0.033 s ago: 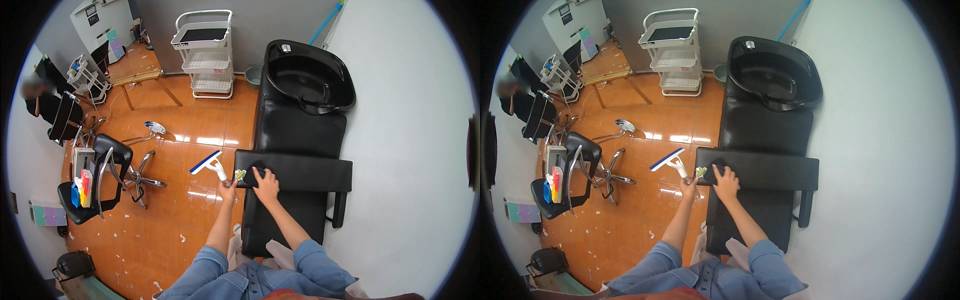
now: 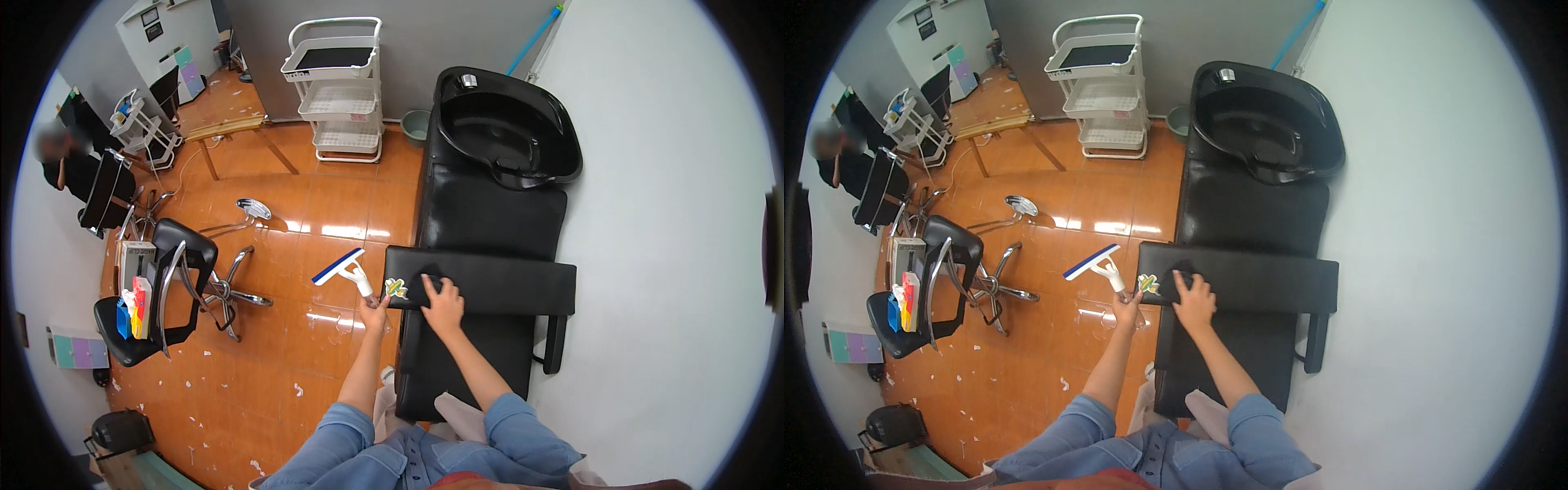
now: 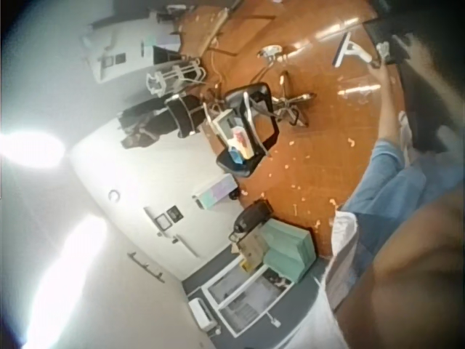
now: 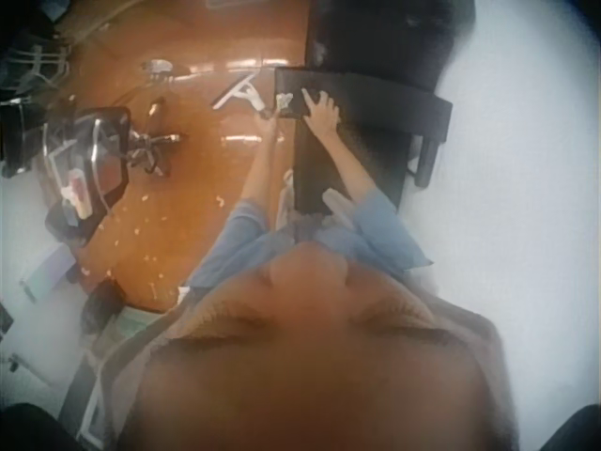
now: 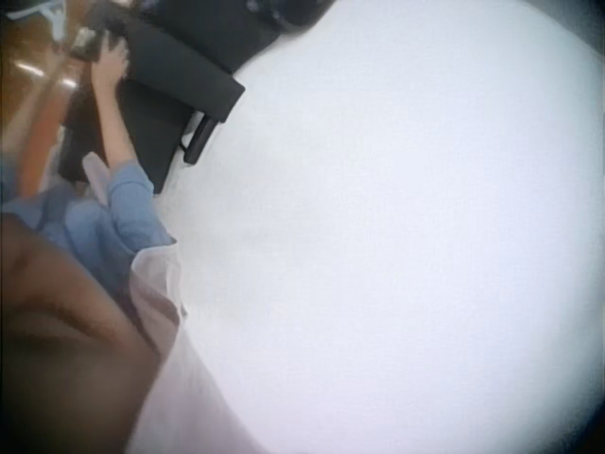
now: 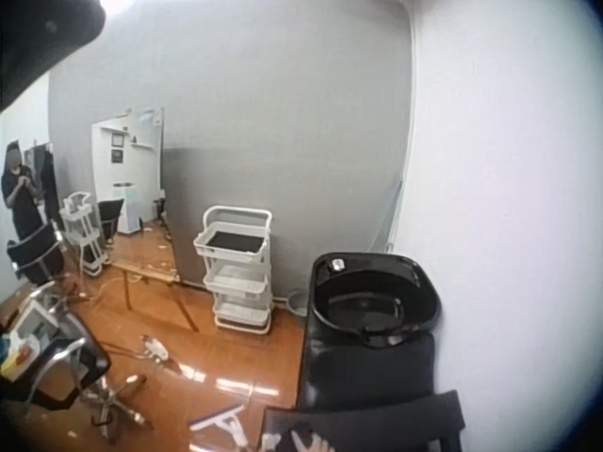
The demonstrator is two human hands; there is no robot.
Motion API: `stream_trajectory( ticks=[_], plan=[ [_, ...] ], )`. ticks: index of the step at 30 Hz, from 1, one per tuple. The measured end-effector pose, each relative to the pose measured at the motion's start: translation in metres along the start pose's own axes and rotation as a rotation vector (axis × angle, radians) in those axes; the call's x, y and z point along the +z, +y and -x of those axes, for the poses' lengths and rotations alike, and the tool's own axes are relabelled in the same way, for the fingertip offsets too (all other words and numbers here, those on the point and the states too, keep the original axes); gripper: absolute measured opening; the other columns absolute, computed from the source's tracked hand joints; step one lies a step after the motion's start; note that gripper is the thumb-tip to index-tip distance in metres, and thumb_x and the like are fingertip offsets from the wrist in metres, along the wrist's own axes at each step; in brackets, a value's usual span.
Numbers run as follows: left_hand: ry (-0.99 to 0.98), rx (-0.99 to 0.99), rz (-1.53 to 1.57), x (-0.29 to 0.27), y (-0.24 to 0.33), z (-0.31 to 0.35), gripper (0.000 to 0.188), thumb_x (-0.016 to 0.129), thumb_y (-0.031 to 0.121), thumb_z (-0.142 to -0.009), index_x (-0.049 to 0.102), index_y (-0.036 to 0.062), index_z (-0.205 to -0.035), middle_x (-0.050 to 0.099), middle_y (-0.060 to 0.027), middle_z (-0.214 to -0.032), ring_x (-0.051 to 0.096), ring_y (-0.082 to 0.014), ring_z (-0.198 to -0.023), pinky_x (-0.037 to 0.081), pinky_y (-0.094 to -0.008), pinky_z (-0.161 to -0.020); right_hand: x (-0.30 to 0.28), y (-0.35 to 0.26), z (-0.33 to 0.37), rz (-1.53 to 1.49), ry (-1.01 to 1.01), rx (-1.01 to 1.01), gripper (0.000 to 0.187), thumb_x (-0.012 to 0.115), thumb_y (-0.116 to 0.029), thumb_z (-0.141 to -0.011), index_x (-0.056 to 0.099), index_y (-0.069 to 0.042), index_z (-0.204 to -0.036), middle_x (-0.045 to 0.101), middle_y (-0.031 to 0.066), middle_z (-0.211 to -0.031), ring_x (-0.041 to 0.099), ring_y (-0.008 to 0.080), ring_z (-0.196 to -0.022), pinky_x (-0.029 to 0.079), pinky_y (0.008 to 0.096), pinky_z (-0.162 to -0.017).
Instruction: The person sprays a black salon chair with a liquid, wipes the surface with a cloth, and adjusts a detachable footrest part of the chair.
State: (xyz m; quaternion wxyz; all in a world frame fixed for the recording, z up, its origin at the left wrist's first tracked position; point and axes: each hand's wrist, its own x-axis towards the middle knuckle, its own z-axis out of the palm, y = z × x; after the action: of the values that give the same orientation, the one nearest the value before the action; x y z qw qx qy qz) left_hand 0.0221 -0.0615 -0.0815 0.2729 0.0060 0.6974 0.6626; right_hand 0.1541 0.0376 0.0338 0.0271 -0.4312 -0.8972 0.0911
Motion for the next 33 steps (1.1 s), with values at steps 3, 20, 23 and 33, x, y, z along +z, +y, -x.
stream_trajectory(
  ticks=[3, 20, 23, 33],
  plan=[
    [0.023, -0.019, -0.081, -0.006, -0.004, -0.004, 0.033, 0.077, 0.003, -0.074, 0.052, 0.0012, -0.096, 0.058, -0.0056, -0.09, 0.056, -0.0134, -0.08, 0.046, -0.0269, -0.074, 0.004, 0.027, -0.022, 0.044, 0.099, 0.126, 0.084, 0.081, -0.032, -0.063, 0.041, -0.03, -0.138, 0.043, 0.0133, -0.123, 0.049, 0.0306, -0.105, 0.048, 0.0435, -0.076],
    [0.112, -0.171, -0.146, 0.0, -0.009, -0.005, 0.048, 0.083, 0.01, -0.069, 0.051, -0.0001, -0.104, 0.058, -0.0069, -0.092, 0.055, -0.0173, -0.081, 0.046, -0.0305, -0.075, -0.002, 0.008, -0.007, -0.046, 0.01, -0.1, 0.087, 0.083, -0.023, -0.056, 0.047, -0.031, -0.135, 0.045, 0.0128, -0.122, 0.048, 0.0313, -0.107, 0.046, 0.045, -0.079],
    [0.114, -0.151, -0.094, 0.007, -0.004, -0.001, 0.048, 0.083, 0.011, -0.069, 0.051, 0.0, -0.104, 0.057, -0.0068, -0.092, 0.055, -0.0174, -0.082, 0.046, -0.0303, -0.075, 0.001, 0.047, -0.03, -0.025, 0.14, 0.07, 0.08, 0.081, -0.023, -0.06, 0.049, -0.028, -0.132, 0.044, 0.0133, -0.121, 0.049, 0.032, -0.106, 0.048, 0.0426, -0.077],
    [0.115, -0.218, -0.179, 0.006, -0.004, -0.005, 0.05, 0.082, 0.013, -0.071, 0.05, 0.0002, -0.106, 0.056, -0.0075, -0.092, 0.053, -0.0178, -0.081, 0.046, -0.0315, -0.073, 0.019, -0.068, -0.1, 0.112, 0.088, -0.114, 0.072, 0.079, -0.032, -0.063, 0.051, -0.023, -0.128, 0.047, 0.0133, -0.12, 0.05, 0.0282, -0.102, 0.046, 0.0391, -0.075]
  ],
)
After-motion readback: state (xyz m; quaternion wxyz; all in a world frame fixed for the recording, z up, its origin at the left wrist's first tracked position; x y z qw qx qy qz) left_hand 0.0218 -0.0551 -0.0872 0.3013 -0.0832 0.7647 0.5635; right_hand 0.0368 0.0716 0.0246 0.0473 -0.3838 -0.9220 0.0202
